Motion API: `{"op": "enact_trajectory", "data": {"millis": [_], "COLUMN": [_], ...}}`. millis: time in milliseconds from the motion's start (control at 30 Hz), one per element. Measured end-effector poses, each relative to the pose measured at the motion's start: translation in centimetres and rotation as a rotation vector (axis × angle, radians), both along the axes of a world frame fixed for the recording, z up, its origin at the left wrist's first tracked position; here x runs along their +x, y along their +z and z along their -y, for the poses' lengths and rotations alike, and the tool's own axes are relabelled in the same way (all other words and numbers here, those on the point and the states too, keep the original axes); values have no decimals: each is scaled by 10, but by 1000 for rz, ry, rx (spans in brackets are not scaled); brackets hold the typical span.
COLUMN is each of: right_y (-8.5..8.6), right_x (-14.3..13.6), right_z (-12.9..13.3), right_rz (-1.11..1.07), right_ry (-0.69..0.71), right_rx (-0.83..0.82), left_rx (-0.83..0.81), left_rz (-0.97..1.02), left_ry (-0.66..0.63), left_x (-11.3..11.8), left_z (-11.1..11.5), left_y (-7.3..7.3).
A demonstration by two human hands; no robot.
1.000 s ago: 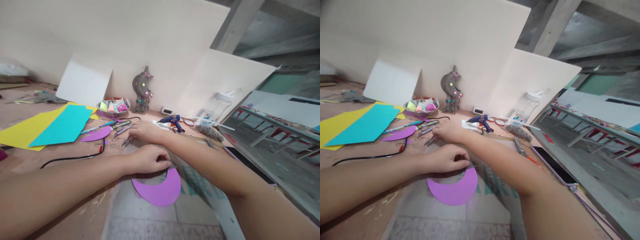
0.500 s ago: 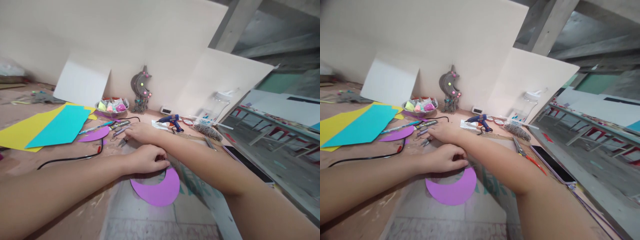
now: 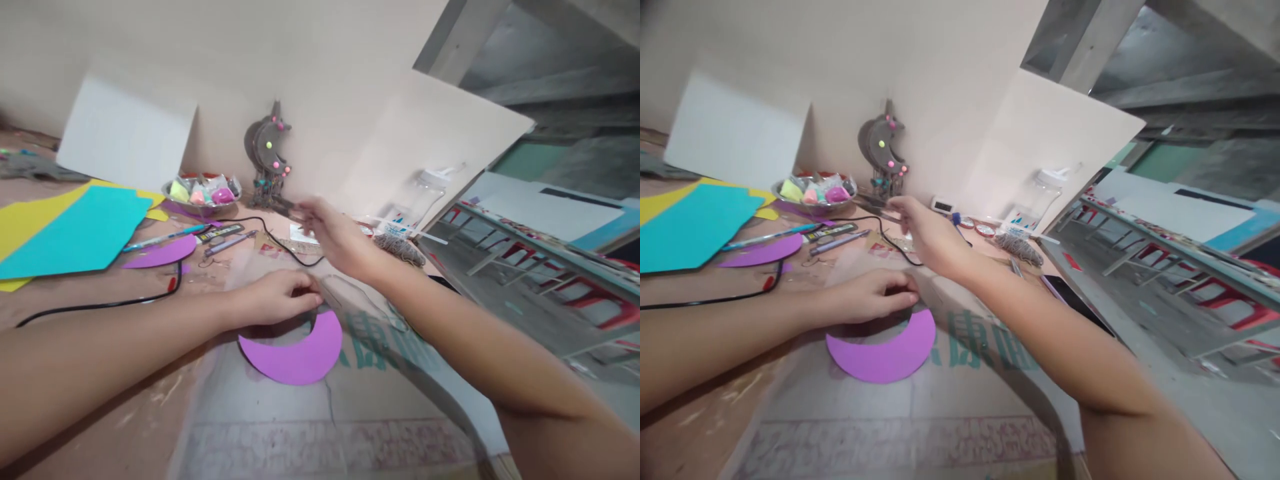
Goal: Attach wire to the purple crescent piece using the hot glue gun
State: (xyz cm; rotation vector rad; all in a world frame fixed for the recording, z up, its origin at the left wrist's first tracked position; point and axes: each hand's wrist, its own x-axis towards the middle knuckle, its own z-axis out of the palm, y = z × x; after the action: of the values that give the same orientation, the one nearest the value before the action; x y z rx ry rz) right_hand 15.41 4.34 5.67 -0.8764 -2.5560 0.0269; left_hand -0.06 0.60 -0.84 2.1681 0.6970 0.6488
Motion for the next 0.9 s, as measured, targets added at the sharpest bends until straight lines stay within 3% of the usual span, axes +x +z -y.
{"op": "enact_trajectory", "data": {"millis": [100,167,300,467,700,900], "right_y": [-2,-9,-33,-58,-59,-61], "right_x": [43,66,88,90,87,82], "right_z": [31,50,73,77,87,84], "right_rz": [-196,-243,-136,-114,-94,-46], "right_ry": [-176,-214,-236,-232,-148,-164], "right_rx": [-78,-122,-197,-151,-107,-79], "left_rx": [-112,-137,-123,-113,18,55], "left_rz": [32,23,3,-28,-95,-112], "left_ry": [-51,-38,-21,-16,-33,-42], "left_x": [0,0,2,2,1,1], "left_z": [1,2,3,4,4,4], "left_y": [-1,0,2,5,3,4]}}
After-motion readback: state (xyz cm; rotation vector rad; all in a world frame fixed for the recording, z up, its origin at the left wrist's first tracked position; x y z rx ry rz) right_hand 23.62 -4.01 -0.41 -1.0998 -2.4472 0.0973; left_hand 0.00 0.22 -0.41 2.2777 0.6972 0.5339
